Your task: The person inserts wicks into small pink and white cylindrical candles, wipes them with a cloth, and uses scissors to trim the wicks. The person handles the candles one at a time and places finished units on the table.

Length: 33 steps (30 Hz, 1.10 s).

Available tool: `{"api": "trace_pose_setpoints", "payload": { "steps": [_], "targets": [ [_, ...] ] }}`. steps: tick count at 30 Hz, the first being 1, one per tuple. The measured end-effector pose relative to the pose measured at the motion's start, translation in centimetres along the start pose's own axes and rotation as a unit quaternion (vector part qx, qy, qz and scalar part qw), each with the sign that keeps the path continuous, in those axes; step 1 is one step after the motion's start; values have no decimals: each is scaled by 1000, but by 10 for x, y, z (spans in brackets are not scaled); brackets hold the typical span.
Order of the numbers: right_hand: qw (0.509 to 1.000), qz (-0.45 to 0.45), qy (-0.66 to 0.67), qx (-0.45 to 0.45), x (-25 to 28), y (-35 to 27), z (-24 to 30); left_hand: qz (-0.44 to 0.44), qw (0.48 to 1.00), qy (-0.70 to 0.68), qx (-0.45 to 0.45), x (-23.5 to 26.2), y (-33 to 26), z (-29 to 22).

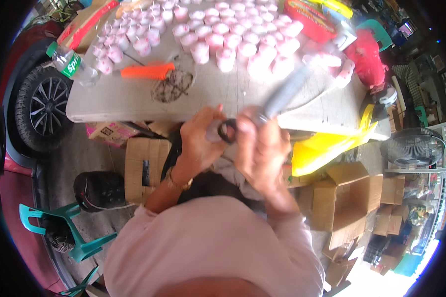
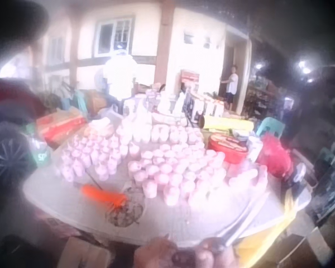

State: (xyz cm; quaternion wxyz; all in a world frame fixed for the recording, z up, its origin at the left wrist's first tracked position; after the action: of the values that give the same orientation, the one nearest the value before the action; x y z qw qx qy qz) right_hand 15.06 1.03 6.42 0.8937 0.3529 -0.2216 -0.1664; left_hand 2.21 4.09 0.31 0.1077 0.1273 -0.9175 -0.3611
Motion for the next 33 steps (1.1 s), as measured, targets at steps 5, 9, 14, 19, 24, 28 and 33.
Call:
{"api": "trace_pose_setpoints", "payload": {
  "steps": [5,9,14,19,24,28,33],
  "targets": [
    [943,-25,224,-244,14,-28,-40,43,999,5,13,26,-15,-1],
    [863,186,161,-442,10,-76,-55,66,995,65,22,43,-39,3],
    [746,434,156,-480,10,-134,-53,138,980,120,71,50,-86,36],
    [575,430,444,-537,17,-151,-51,207,963,136,110,51,-113,64],
    [470,384,513,-607,25,-157,-52,221,967,125,22,5,-115,75],
    [496,385,544,-556,28,-152,-48,259,959,97,-60,-44,-118,92],
    [512,379,565,-525,32,-150,-46,268,960,75,20,-72,-129,121]
  ]
}}
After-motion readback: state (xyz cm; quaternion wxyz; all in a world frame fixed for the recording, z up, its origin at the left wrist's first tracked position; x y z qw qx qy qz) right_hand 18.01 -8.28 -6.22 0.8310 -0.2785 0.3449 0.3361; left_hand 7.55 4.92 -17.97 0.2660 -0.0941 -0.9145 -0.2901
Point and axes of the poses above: each hand's wrist, its own y-axis towards the middle knuckle, its own x-axis out of the back of the hand, z = x × y, the point moved 5 cm from there along y, towards the middle knuckle, and after that the axes turned 9 degrees about -z, right-handed, at the moved point
